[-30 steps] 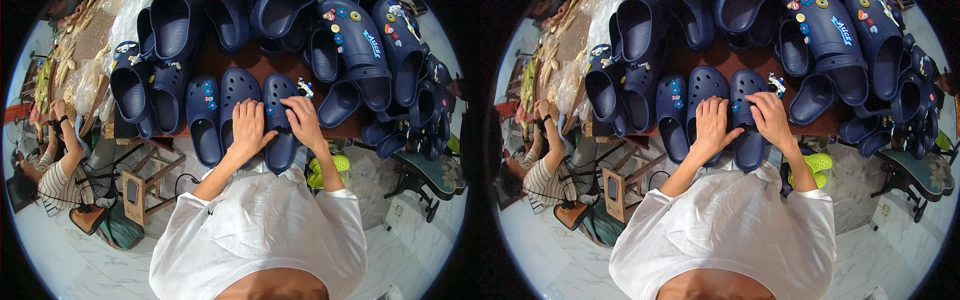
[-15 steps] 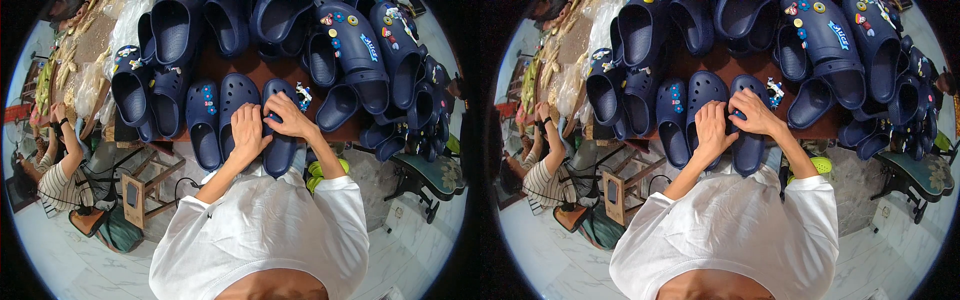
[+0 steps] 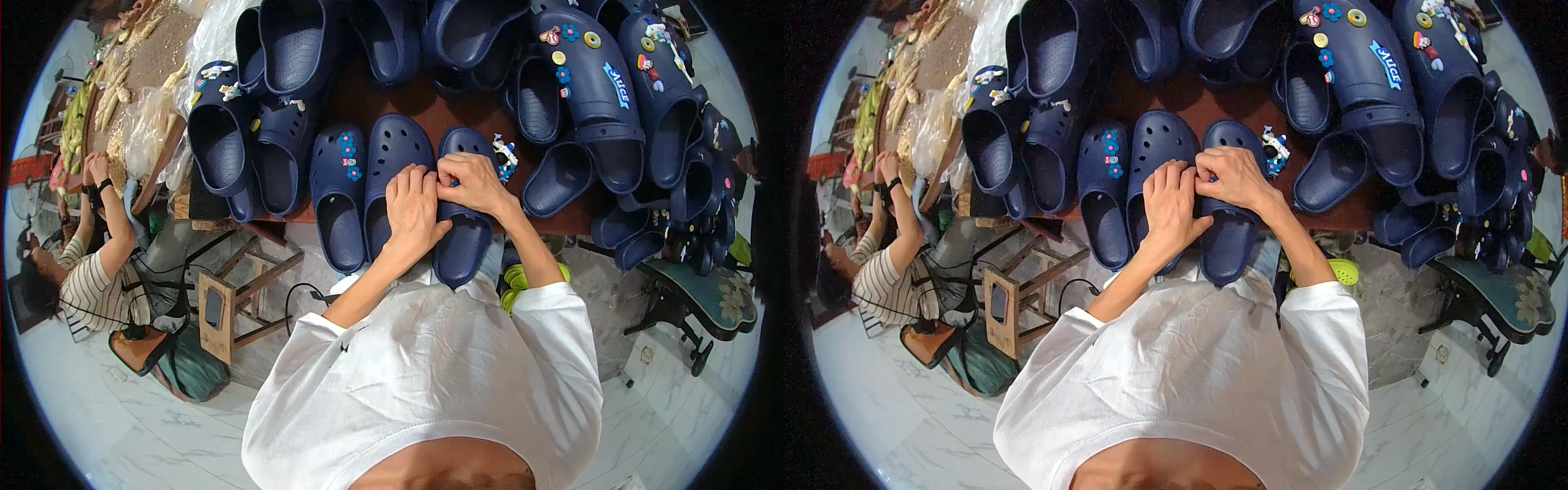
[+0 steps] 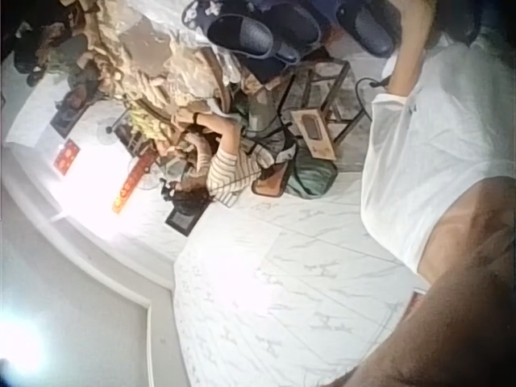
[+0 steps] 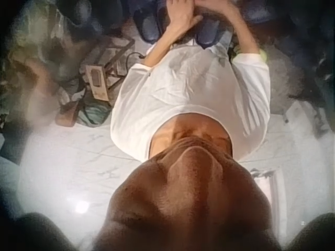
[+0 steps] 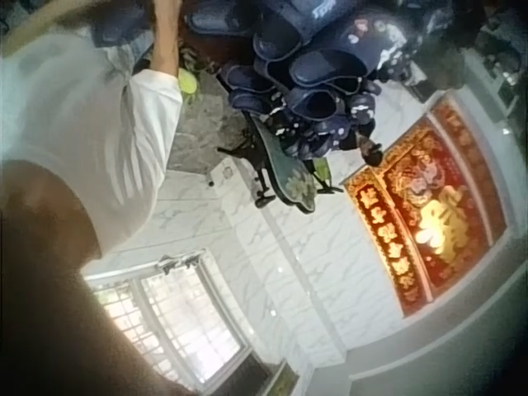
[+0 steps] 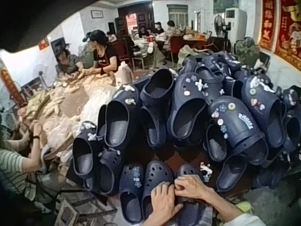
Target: Attaching decorative charms to the holes of blue rubber clogs.
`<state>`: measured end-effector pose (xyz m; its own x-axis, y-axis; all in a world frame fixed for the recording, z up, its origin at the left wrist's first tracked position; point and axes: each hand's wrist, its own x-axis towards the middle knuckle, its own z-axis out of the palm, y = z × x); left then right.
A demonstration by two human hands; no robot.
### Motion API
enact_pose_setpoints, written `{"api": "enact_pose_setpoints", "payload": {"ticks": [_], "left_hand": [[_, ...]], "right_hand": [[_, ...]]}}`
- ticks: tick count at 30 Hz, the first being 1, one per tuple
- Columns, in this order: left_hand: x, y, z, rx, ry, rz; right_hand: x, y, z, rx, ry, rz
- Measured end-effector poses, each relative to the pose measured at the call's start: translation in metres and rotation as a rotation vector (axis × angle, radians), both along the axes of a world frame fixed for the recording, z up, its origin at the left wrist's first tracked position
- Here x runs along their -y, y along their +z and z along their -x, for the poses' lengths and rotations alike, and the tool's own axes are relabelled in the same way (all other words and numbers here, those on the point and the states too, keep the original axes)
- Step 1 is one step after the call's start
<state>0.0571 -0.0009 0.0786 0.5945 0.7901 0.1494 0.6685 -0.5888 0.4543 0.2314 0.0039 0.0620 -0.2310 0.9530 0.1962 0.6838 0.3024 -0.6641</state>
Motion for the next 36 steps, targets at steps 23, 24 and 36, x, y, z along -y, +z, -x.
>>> {"api": "enact_pose_setpoints", "payload": {"ticks": [23, 24, 36], "left_hand": [[0.002, -0.001, 0.002, 0.003, 0.015, 0.006], [0.003, -0.002, 0.002, 0.000, 0.017, 0.006], [-0.005, 0.007, 0.041, 0.347, -0.148, 0.128]], "right_hand": [[0.024, -0.015, -0.036, -0.110, -0.740, -0.050], [0.024, -0.013, -0.042, -0.056, -0.759, -0.028], [0.055, -0.003, -0.028, 0.037, -0.726, -0.077]]}}
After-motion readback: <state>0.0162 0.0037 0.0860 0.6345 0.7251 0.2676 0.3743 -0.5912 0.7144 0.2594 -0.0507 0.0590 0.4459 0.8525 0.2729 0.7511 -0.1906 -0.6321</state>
